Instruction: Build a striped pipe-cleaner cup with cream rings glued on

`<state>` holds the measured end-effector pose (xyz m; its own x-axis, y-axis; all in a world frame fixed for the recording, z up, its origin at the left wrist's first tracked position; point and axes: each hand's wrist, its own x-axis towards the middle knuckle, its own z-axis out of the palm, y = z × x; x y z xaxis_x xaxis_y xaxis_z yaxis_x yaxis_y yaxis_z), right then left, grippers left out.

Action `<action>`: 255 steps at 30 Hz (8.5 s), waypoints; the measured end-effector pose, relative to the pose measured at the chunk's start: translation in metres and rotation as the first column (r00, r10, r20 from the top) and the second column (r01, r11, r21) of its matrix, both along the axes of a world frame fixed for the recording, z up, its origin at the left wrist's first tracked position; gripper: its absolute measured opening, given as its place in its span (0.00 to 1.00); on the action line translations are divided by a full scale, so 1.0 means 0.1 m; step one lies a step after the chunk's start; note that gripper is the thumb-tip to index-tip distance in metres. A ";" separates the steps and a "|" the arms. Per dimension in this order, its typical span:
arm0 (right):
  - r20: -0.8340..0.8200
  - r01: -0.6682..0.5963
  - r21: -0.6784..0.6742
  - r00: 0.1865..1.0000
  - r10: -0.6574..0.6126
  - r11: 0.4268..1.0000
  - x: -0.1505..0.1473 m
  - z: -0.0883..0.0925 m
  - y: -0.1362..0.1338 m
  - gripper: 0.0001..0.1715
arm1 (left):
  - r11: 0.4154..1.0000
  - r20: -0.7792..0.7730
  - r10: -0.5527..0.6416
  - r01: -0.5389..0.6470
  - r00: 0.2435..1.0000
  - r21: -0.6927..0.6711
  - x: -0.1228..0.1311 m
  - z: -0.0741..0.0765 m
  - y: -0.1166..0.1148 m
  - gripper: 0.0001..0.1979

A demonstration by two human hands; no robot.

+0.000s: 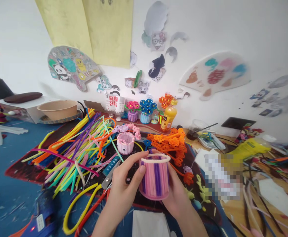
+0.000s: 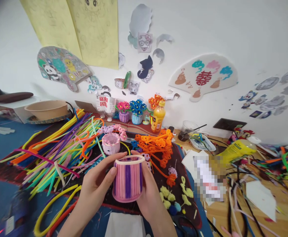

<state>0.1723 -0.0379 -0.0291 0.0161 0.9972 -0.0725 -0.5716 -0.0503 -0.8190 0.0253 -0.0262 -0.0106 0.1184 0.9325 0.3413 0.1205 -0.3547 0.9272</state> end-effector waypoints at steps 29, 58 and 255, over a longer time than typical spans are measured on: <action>0.512 -0.297 0.135 0.838 0.190 0.945 -0.03 -0.09 0.03 0.48 | 0.660 -0.493 0.582 -0.021 0.647 0.751 -0.33 -0.09 -0.29 0.15; 0.764 -0.045 -0.151 0.628 0.146 0.988 0.06 0.12 -0.04 0.25 | 0.962 -0.580 0.252 -0.267 0.775 0.062 -0.28 0.04 -0.04 0.08; 0.683 -0.095 0.321 0.713 -0.161 0.942 0.02 0.86 -0.20 0.30 | 0.989 0.331 0.141 -0.114 0.933 -0.100 -0.03 0.30 -0.31 0.30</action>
